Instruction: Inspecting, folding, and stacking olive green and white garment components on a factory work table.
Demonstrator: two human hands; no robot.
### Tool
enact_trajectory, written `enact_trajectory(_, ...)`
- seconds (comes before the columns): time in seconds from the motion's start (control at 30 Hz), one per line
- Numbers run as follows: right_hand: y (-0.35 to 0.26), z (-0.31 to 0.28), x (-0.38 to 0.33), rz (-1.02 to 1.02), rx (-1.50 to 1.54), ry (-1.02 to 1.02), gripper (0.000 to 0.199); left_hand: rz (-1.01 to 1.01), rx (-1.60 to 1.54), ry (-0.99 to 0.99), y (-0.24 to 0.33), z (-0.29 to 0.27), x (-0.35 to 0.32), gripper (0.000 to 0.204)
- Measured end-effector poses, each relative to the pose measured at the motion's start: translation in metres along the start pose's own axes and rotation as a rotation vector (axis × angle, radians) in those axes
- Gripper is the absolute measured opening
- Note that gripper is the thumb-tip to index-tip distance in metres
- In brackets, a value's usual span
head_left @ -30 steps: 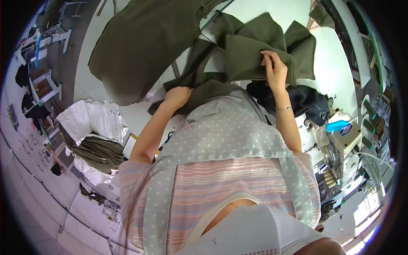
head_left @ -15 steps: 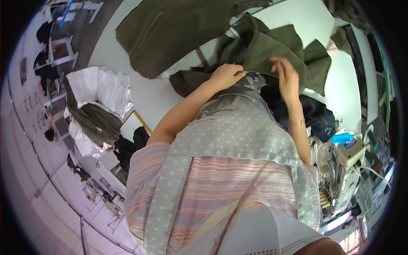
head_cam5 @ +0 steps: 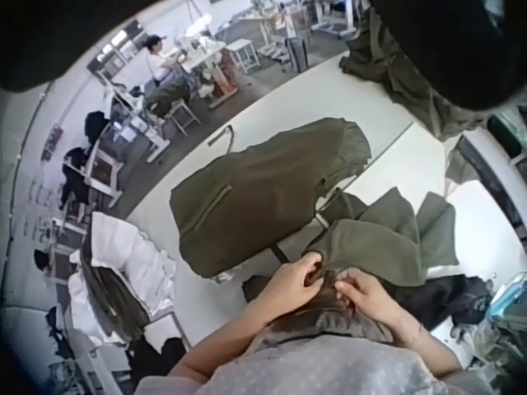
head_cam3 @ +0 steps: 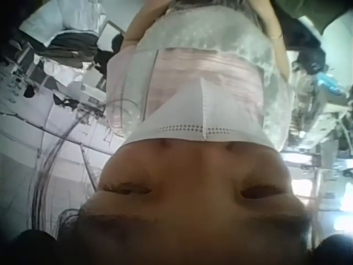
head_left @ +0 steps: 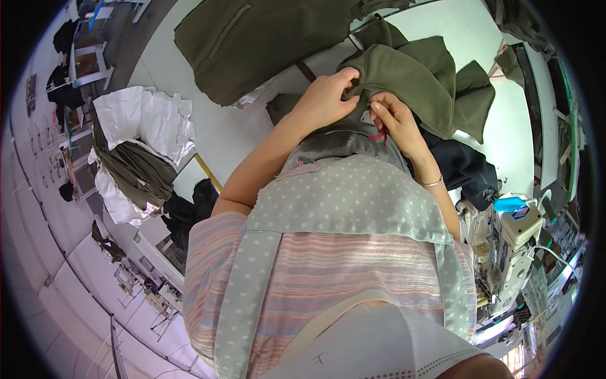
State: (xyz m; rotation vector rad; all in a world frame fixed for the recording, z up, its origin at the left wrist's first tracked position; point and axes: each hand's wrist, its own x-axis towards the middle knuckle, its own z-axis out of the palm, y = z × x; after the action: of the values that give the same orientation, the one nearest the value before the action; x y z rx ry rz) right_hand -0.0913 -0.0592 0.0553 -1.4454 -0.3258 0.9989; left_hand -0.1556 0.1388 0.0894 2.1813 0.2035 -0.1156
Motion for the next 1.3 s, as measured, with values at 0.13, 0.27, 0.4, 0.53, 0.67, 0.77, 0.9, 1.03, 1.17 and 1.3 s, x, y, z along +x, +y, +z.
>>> enact_trajectory(0.13,-0.015,0.000,-0.001,0.025,-0.144,0.056,0.019,0.008,0.006,-0.076,0.001,-0.007,0.004,0.048)
enact_trajectory(0.27,-0.019,0.000,0.003,-0.040,-0.238,0.110,0.023,-0.059,-0.025,-0.170,0.002,-0.009,0.009,0.048)
enact_trajectory(0.4,-0.019,0.004,0.006,0.047,-0.232,0.149,0.025,-0.031,-0.017,-0.172,-0.002,-0.007,0.010,0.048)
enact_trajectory(0.53,-0.020,0.007,0.007,-0.007,-0.245,0.200,0.026,0.028,-0.041,-0.141,-0.006,-0.005,0.010,0.050)
enact_trajectory(0.67,-0.018,0.007,0.008,0.069,-0.214,0.209,0.026,-0.031,-0.026,-0.177,-0.006,-0.006,0.009,0.052)
enact_trajectory(0.77,-0.013,0.005,0.013,0.055,-0.165,0.177,0.024,-0.006,-0.023,-0.192,-0.005,-0.004,0.009,0.053)
enact_trajectory(0.9,-0.006,0.002,0.016,0.026,-0.092,0.151,0.023,-0.019,-0.026,-0.195,-0.005,-0.001,0.010,0.051)
enact_trajectory(1.03,-0.003,-0.001,0.014,0.019,-0.082,0.112,0.023,-0.050,-0.058,-0.199,-0.006,-0.002,0.009,0.053)
enact_trajectory(1.17,-0.002,-0.001,0.016,0.066,0.028,0.095,0.021,-0.041,-0.061,-0.186,-0.007,0.000,0.008,0.055)
enact_trajectory(1.3,-0.006,-0.003,0.018,0.093,0.005,0.067,0.020,-0.017,-0.050,-0.149,-0.009,0.002,0.008,0.050)
